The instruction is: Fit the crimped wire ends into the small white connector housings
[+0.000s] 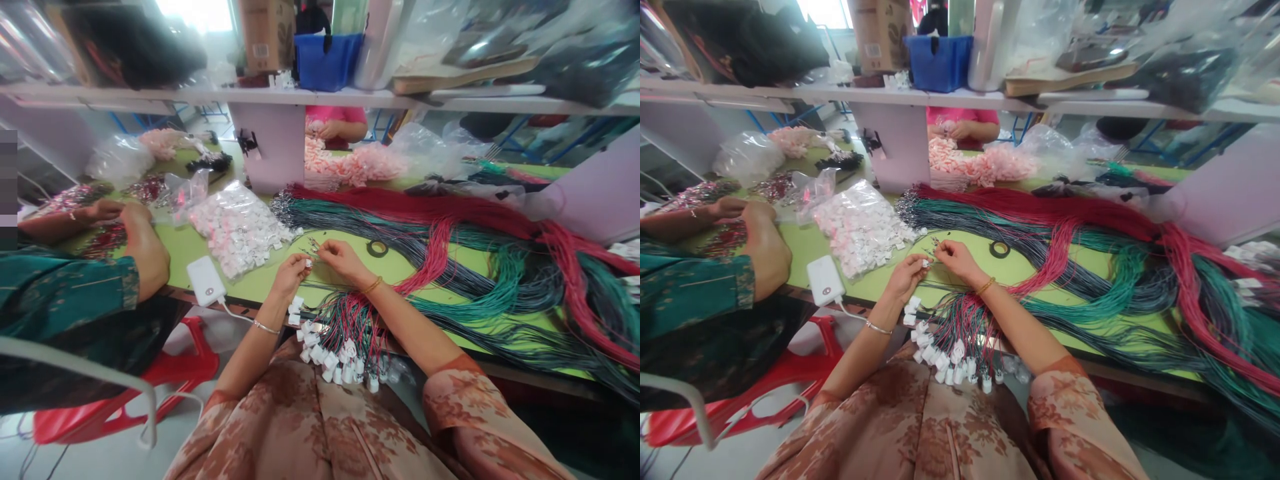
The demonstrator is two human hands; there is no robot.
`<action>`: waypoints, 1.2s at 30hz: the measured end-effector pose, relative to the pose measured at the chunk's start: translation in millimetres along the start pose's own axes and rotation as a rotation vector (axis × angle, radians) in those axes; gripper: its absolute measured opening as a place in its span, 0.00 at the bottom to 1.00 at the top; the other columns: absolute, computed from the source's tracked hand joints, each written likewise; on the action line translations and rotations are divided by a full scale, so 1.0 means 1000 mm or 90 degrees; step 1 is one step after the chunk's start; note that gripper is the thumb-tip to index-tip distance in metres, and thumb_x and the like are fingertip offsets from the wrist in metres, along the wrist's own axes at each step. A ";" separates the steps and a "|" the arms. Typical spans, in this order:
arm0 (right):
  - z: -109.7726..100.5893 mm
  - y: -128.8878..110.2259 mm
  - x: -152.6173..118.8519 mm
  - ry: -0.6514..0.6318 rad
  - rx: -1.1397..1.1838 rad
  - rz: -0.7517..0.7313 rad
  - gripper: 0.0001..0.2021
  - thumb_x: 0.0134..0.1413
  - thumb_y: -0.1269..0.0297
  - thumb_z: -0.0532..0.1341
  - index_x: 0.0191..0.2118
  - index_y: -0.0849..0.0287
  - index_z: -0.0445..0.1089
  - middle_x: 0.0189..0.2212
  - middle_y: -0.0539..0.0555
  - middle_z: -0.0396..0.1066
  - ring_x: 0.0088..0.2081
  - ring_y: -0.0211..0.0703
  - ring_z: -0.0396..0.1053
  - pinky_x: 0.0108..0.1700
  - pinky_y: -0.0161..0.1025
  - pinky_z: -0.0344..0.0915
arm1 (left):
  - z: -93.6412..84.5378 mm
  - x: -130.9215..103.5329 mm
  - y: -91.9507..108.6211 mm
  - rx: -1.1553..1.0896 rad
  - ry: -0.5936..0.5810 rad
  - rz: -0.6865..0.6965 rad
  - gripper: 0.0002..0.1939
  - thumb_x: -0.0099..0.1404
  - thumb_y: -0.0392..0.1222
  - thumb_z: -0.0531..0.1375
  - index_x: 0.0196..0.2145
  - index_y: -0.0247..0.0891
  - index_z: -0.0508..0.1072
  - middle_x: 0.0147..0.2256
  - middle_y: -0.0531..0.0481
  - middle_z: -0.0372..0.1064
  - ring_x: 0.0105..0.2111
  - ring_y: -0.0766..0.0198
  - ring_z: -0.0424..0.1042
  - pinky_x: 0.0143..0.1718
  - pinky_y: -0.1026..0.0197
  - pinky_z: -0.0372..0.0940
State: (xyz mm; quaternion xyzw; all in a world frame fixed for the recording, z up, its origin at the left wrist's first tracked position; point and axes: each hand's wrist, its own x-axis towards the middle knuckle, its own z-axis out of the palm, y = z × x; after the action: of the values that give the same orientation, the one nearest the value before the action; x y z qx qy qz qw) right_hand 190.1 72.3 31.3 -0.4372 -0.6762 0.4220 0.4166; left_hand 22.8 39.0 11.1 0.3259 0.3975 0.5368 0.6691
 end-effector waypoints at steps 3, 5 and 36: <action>-0.002 -0.001 -0.006 -0.035 -0.039 -0.014 0.11 0.49 0.59 0.57 0.24 0.61 0.64 0.22 0.47 0.60 0.26 0.34 0.55 0.31 0.33 0.54 | 0.001 0.001 0.001 -0.039 -0.001 -0.009 0.09 0.52 0.36 0.66 0.32 0.34 0.73 0.33 0.49 0.73 0.26 0.73 0.67 0.30 0.69 0.62; -0.003 0.000 -0.009 -0.059 -0.066 -0.018 0.10 0.49 0.60 0.56 0.24 0.61 0.64 0.20 0.46 0.59 0.25 0.34 0.54 0.29 0.33 0.52 | 0.001 0.001 0.001 -0.063 -0.011 -0.023 0.08 0.52 0.35 0.66 0.32 0.34 0.73 0.33 0.49 0.73 0.27 0.73 0.68 0.30 0.70 0.62; 0.009 -0.006 -0.017 -0.132 -0.454 -0.098 0.10 0.57 0.64 0.54 0.30 0.61 0.70 0.25 0.55 0.71 0.25 0.39 0.60 0.30 0.36 0.49 | -0.003 0.002 -0.011 0.101 0.020 0.023 0.12 0.49 0.42 0.69 0.31 0.31 0.78 0.25 0.50 0.71 0.22 0.72 0.62 0.25 0.67 0.56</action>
State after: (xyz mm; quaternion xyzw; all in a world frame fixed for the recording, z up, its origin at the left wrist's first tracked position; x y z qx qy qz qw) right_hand 184.9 52.6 31.2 -0.4575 -0.8501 0.1695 0.1983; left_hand 25.0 38.6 -0.2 0.3767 0.4431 0.5205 0.6251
